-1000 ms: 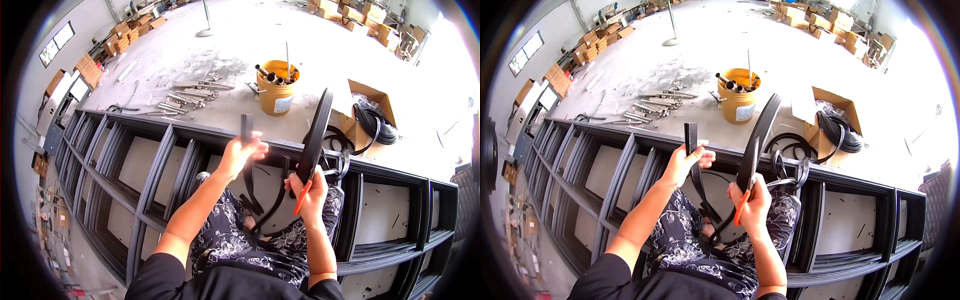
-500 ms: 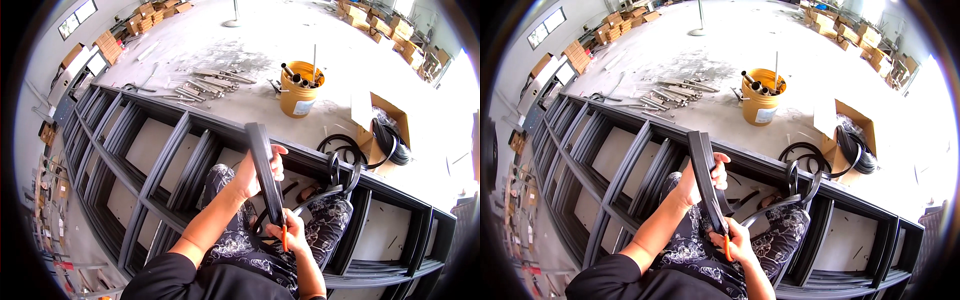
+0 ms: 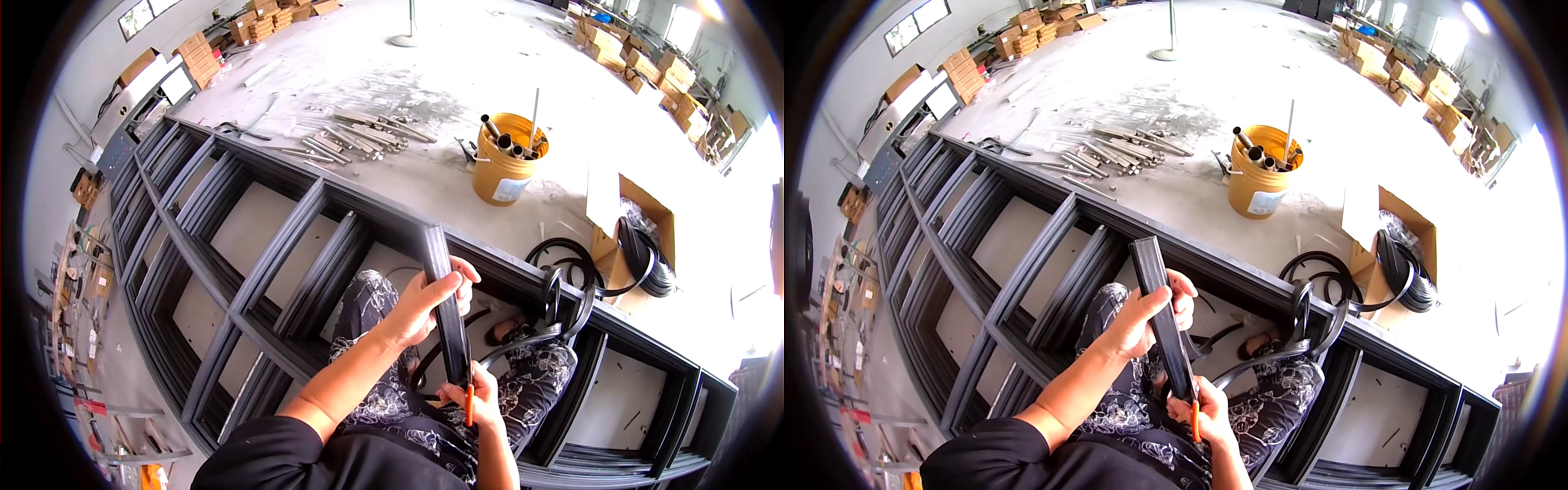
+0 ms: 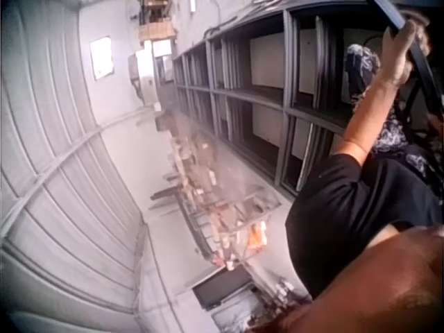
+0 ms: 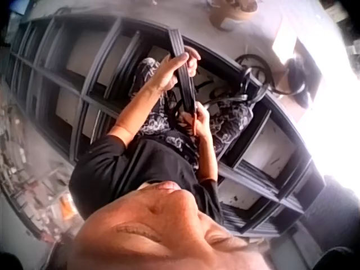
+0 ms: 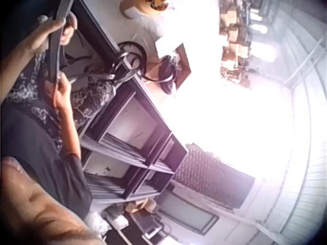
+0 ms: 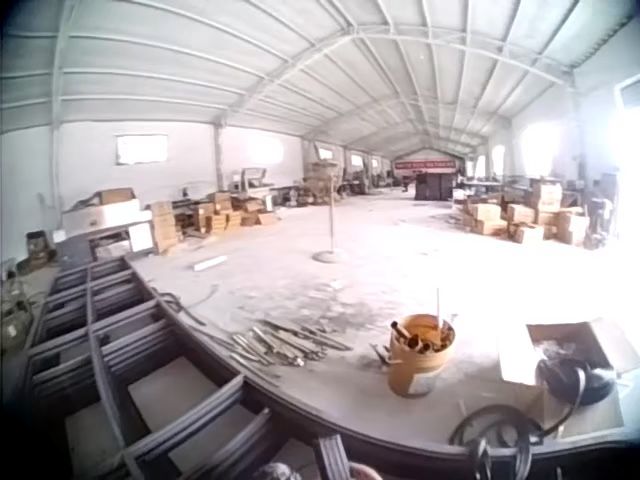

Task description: The person cuts sections of a long black rubber gasket strip using scissors.

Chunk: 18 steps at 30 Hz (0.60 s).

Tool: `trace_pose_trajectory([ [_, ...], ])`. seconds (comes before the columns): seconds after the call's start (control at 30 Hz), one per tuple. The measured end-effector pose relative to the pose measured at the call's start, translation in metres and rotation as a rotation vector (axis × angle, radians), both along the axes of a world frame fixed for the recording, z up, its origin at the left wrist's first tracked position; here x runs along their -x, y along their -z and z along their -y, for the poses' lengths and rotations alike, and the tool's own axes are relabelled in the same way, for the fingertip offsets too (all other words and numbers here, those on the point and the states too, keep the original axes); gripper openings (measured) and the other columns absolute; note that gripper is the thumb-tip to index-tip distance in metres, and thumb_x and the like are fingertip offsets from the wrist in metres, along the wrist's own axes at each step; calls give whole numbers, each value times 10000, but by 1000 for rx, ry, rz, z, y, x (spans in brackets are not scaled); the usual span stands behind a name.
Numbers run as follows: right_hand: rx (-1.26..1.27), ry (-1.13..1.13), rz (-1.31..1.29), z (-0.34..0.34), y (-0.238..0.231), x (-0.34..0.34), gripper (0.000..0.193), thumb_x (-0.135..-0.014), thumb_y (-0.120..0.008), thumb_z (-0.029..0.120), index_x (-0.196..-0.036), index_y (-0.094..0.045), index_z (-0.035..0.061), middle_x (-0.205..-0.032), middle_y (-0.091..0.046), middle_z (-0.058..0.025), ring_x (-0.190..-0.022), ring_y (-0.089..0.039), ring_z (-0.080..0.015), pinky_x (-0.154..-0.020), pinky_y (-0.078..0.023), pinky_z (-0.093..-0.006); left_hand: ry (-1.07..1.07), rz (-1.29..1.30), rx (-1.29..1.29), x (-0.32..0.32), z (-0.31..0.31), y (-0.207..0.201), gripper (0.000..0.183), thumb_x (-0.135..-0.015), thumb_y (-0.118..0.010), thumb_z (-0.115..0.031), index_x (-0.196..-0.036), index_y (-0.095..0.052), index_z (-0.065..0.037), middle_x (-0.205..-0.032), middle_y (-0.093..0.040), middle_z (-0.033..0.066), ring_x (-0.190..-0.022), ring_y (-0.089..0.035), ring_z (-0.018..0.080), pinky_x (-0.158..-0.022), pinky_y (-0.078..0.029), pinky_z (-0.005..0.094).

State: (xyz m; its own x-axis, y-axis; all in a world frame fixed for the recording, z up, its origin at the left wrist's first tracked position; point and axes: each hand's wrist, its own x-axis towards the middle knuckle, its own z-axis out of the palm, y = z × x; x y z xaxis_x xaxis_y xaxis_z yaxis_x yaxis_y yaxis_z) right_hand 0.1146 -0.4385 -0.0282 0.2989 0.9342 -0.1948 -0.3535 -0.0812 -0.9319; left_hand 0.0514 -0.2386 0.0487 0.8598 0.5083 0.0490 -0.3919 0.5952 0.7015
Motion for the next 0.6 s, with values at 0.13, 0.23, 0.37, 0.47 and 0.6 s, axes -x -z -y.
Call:
trace_pose_trajectory([
  [0.13, -41, -22, -26, 3, 7, -4, 211, -836, -711, -33, -1010, -593, -16, -756, -661, -68, -639, -653, -122, -558, -542, -240, -22, -21, -39, 1, 6, -7, 226, -957, -625, -242, -1073, -605, -50, -854, -574, 5, -770, -535, 76, -708, -445, 228],
  [0.23, -9, 2, -89, 4, 9, -3, 186, -842, -709, -23, -992, -599, -26, -780, -676, -84, -655, -669, -140, -600, -575, -266, -8, -33, -94, 4, 11, -5, 204, -962, -613, -224, -1073, -606, -54, -855, -572, 9, -790, -526, 73, -732, -439, 235],
  [0.37, 17, -46, -1, 6, 10, -5, 185, -841, -660, -68, -995, -565, -29, -780, -664, -126, -685, -673, -200, -707, -580, -355, -32, -28, -132, 6, 14, -6, 200, -937, -636, -199, -1069, -600, -53, -849, -559, 3, -792, -508, 81, -735, -432, 246],
  [0.47, 17, -49, -11, 7, 11, -2, 216, -841, -661, -65, -1034, -572, -35, -779, -666, -118, -682, -671, -195, -710, -580, -354, -18, -24, -120, 9, 16, -5, 202, -918, -655, -175, -1065, -595, -50, -841, -550, -1, -786, -500, 78, -726, -423, 240],
  [0.6, -19, -55, -12, 7, 13, -1, 230, -844, -661, -52, -1058, -579, -34, -772, -666, -110, -676, -668, -191, -718, -578, -356, -7, -37, -111, 11, 18, -8, 215, -900, -666, -139, -1062, -575, -30, -832, -549, 25, -789, -536, 112, -722, -449, 282],
])
